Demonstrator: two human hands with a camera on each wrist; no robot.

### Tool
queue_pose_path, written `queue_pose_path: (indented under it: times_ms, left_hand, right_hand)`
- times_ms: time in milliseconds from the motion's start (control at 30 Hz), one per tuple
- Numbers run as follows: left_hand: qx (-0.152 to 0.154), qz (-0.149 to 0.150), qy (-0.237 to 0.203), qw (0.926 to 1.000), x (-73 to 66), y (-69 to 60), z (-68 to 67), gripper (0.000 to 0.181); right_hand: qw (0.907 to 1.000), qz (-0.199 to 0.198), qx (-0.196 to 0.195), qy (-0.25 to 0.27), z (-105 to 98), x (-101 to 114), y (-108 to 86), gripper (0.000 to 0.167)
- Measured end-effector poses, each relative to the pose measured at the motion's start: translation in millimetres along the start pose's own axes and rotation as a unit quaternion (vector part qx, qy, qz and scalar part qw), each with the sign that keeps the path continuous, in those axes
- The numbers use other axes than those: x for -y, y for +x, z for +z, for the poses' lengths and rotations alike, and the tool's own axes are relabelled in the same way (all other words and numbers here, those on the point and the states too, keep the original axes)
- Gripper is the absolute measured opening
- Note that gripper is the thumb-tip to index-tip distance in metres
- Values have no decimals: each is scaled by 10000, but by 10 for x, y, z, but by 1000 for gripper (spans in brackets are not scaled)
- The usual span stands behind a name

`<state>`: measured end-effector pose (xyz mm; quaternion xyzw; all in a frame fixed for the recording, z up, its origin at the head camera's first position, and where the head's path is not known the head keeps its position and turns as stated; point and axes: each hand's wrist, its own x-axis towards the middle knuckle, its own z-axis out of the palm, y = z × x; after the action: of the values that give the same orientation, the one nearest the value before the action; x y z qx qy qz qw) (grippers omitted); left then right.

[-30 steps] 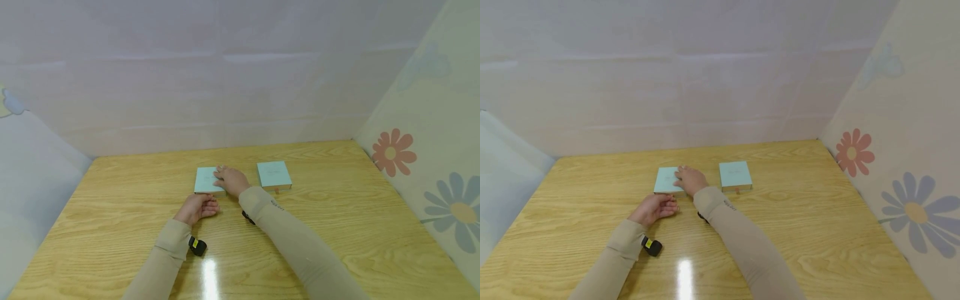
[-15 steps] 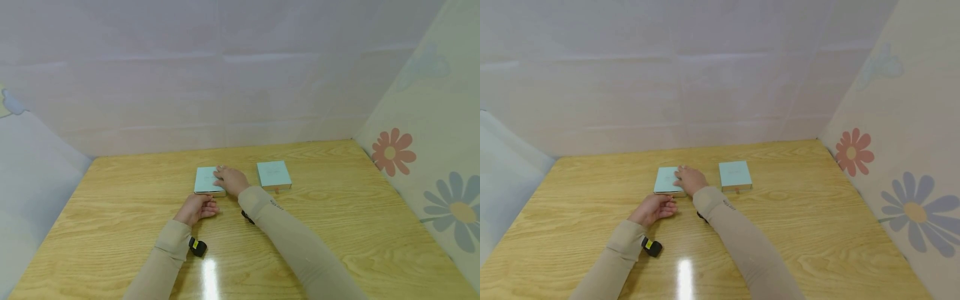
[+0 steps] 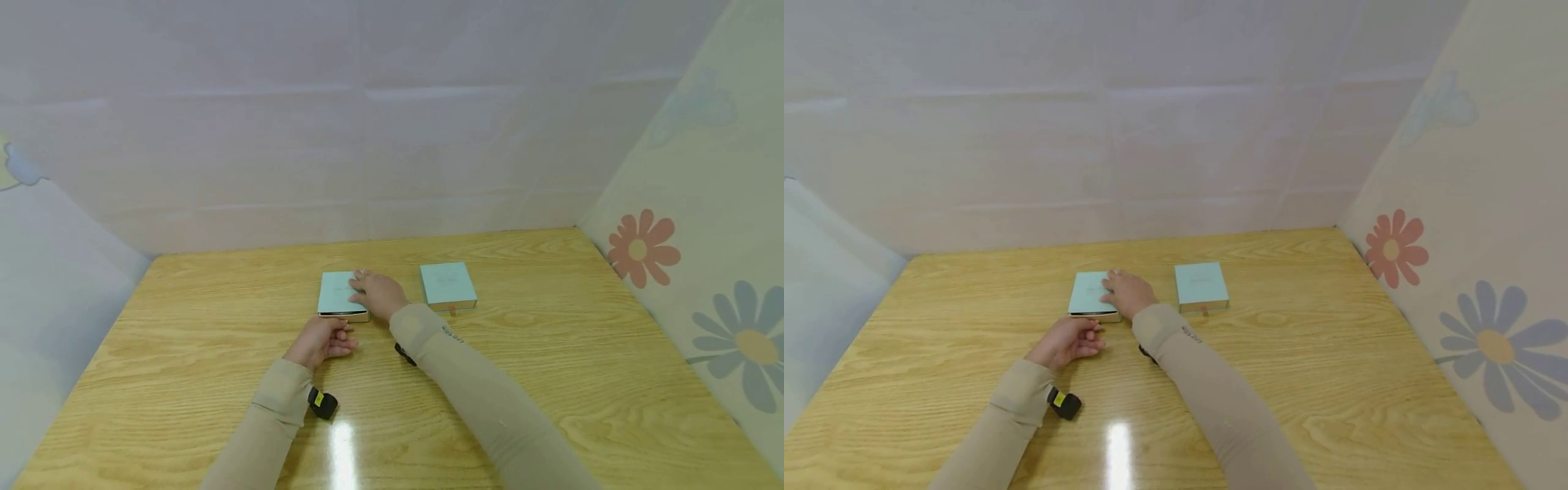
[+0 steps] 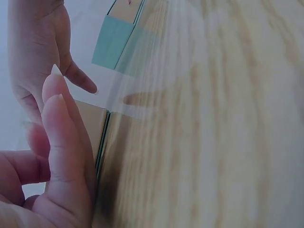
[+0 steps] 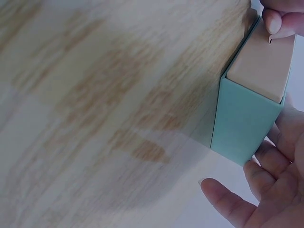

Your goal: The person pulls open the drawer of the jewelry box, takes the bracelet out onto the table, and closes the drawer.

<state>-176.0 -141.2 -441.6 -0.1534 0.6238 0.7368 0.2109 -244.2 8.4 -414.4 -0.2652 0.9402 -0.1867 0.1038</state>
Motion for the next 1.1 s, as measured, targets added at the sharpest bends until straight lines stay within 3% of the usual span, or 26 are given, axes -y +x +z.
queue_pose_path:
  times_ms: [367, 1100]
  left_hand:
    - [174, 38, 64, 9998, 10, -13, -15, 18]
    - [188, -81, 45, 9998, 41, -27, -26, 19]
  right_hand:
    - [10000, 22, 35, 3, 5, -20, 18, 49]
    - [10000, 38, 27, -16, 2, -1, -1, 49]
